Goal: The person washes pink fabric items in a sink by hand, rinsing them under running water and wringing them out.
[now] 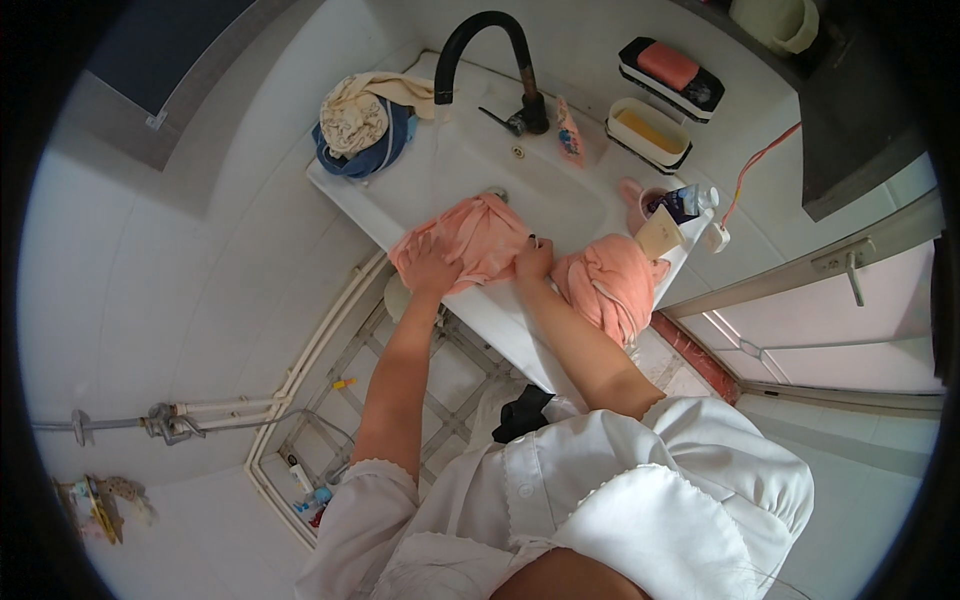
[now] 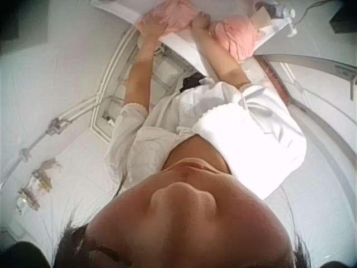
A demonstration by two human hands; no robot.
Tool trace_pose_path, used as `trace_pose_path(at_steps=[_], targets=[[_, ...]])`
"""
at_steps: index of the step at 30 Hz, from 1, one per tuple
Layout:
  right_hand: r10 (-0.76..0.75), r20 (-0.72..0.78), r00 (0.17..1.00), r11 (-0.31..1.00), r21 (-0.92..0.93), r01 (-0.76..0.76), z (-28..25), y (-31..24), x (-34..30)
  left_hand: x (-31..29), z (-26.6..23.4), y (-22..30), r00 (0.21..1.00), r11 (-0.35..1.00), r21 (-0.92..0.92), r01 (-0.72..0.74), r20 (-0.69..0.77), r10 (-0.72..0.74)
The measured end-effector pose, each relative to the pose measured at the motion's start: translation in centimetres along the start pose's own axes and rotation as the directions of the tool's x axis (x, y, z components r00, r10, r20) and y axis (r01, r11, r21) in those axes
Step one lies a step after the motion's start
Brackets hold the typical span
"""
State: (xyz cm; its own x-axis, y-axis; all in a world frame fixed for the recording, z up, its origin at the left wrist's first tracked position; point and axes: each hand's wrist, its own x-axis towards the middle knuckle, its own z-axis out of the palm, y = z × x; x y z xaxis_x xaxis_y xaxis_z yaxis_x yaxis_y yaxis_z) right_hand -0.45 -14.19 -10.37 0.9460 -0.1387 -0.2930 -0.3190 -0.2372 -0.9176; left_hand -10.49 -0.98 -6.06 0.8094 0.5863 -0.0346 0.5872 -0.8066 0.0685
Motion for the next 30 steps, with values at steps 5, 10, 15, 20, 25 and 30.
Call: trace_pose_path(at_steps=[5,10,15,20,25,30], targets=[[-0.265,-0.09,0.96,0.964,-0.005,0.266,0.7,2.5,2.1,0.5,-0.9,1.3,1.0,1.0,-0.029,0.007,0.027,-0.006],[-0.216,0.032,0.976,0.974,0.069,0.214,0.6,2.3,0.7,0.1,-1.1,0.8,0.997,0.997,-0.04,0.067,0.028,-0.066],[-0.212,0.05,0.976,0.975,0.084,0.207,0.4,2.0,0.7,0.4,-0.3,0.2,0.998,0.997,-0.07,0.038,-0.048,-0.042],[-0.184,0.06,0.981,0.981,0.079,0.179,0.4,2.2,1.0,0.5,0.0,0.3,0.997,0.998,-0.056,0.015,-0.074,-0.02],[-0.17,0.09,0.981,0.981,0.104,0.161,0.6,2.5,1.1,0.3,-0.4,0.4,0.996,0.999,-0.049,0.008,-0.084,-0.012],[-0.21,0.056,0.976,0.974,0.094,0.204,0.7,2.5,1.3,0.5,-0.3,0.7,0.993,0.998,-0.066,-0.001,-0.115,-0.007]])
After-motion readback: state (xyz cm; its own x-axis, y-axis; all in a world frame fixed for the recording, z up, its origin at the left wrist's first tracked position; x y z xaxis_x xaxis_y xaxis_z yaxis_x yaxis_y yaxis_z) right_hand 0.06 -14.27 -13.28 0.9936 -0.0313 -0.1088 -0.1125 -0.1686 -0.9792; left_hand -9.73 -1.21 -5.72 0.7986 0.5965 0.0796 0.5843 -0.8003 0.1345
